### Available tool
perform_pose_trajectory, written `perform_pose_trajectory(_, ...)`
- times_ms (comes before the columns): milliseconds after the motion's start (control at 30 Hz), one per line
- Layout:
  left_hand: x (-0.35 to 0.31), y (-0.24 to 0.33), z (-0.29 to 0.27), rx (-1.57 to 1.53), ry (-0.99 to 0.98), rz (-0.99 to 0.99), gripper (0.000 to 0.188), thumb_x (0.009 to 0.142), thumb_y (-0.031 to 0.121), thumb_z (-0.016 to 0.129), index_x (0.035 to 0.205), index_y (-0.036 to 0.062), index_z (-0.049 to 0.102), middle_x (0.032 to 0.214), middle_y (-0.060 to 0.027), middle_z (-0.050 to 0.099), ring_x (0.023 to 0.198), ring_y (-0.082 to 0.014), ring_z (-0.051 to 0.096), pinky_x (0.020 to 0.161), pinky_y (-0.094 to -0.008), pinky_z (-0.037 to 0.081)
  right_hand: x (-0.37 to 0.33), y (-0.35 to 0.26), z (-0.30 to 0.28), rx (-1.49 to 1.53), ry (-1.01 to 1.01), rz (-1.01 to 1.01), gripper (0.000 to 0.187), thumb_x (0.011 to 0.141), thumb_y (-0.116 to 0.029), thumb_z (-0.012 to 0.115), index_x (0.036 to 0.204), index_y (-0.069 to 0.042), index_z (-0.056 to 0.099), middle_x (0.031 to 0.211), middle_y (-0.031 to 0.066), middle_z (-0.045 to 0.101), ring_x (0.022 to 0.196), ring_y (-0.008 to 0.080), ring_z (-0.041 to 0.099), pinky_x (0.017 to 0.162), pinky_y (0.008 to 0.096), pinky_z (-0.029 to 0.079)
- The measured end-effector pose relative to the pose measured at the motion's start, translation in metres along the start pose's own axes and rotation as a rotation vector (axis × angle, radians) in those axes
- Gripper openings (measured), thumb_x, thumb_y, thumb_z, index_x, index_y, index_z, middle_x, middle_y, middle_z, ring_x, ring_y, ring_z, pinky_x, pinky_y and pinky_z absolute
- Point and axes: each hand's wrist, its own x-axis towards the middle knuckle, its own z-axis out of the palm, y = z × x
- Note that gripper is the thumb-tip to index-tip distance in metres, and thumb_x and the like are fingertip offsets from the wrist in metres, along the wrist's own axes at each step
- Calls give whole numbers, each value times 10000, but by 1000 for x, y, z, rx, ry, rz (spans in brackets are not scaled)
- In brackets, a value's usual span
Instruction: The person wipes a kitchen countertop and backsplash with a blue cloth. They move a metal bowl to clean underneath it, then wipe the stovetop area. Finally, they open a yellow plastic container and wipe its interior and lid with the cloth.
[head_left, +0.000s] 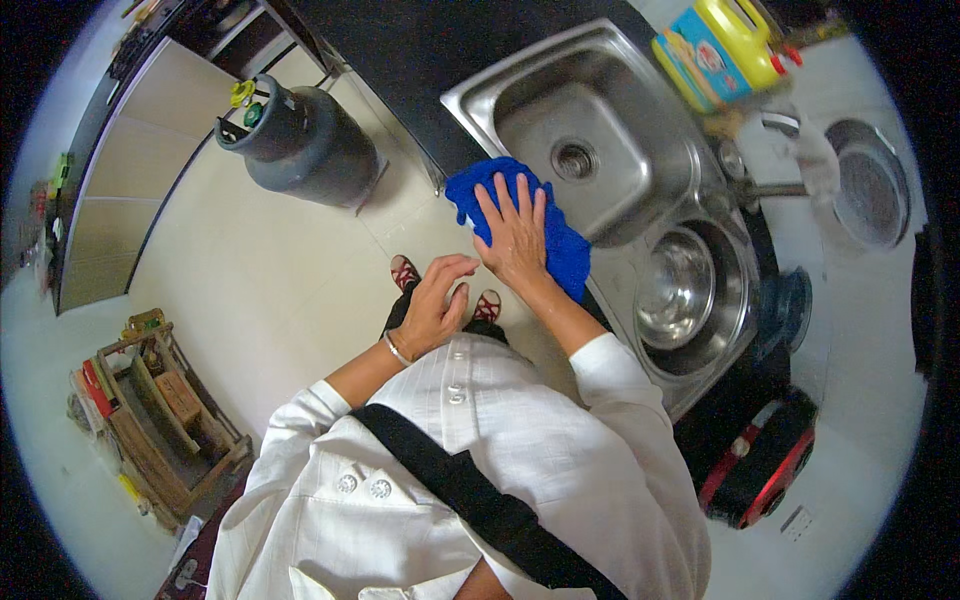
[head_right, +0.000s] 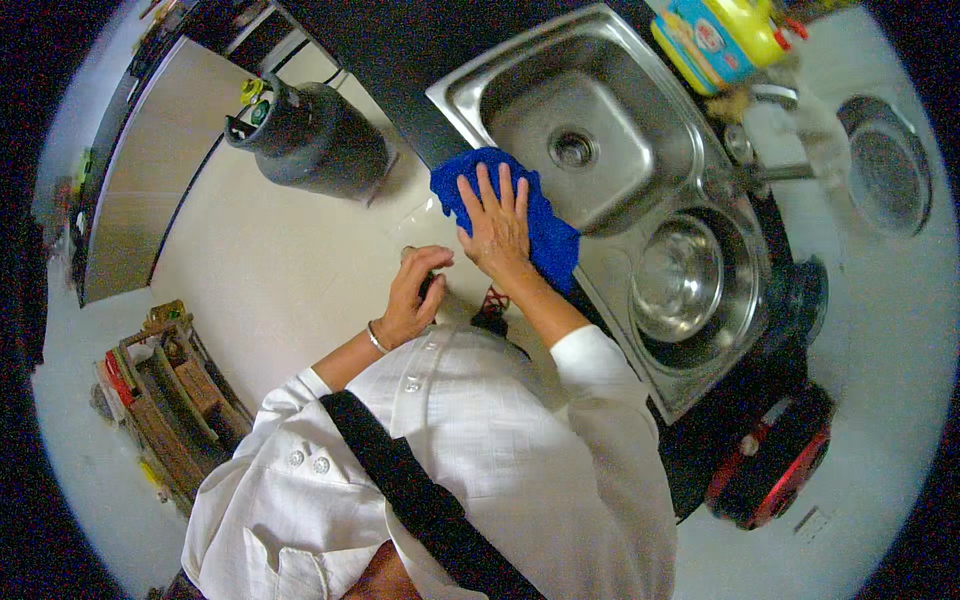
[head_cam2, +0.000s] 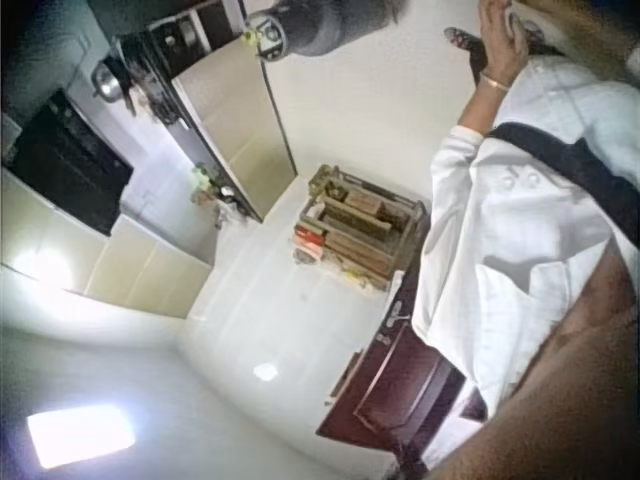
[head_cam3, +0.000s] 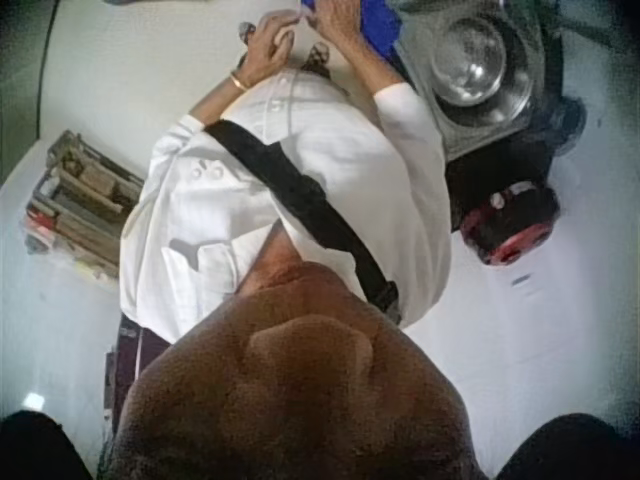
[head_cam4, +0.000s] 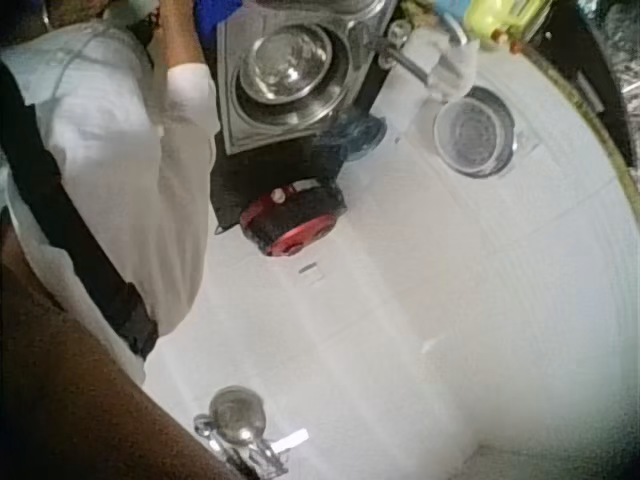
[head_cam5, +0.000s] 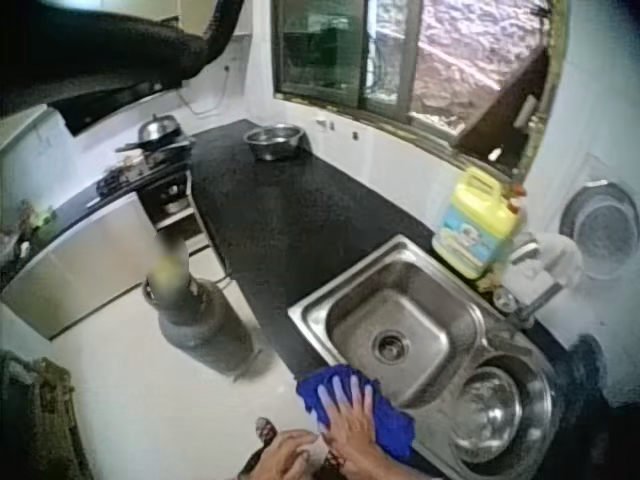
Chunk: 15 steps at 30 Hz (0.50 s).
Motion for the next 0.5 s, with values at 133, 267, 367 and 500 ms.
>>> perform_pose_trajectory(133, 9, -30, -57, 26, 128, -37, 369, 779, -101, 487, 1128, 15, 525, 1062, -141, 529, 897, -228, 564, 779, -304, 465, 100, -26, 27, -22, 40, 6, 649, 792, -351, 600, 1358, -111, 390, 1429, 157, 325, 1340, 395, 206, 1074, 561, 121)
perform_pose_trajectory(267, 16, -59, -100, 24, 227, -64, 362, 791, -100, 486, 1133, 14, 526, 1076, -142, 523, 899, -226, 580, 756, -302, 477, 185, -39, 59, -42, 138, 3, 627, 814, -392, 564, 1333, -74, 415, 1402, 189, 355, 1314, 420, 242, 1064, 571, 142)
perform_pose_trajectory(367, 20, -76, -131, 50, 265, -99, 340, 806, -100, 493, 1125, 12, 528, 1057, -147, 532, 886, -225, 578, 749, -294, 482, 242, -39, 72, -137, 221, 122, 604, 838, -423, 521, 1322, -72, 439, 1395, 211, 361, 1294, 442, 276, 1058, 571, 152)
perform_pose_trajectory(500, 28, -96, -163, 57, 301, -153, 333, 795, -94, 509, 1110, 9, 536, 1038, -152, 551, 916, -264, 561, 800, -323, 471, 309, -26, 92, -142, 266, 216, 613, 849, -450, 492, 1324, -66, 437, 1405, 224, 333, 1302, 458, 240, 1059, 579, 137)
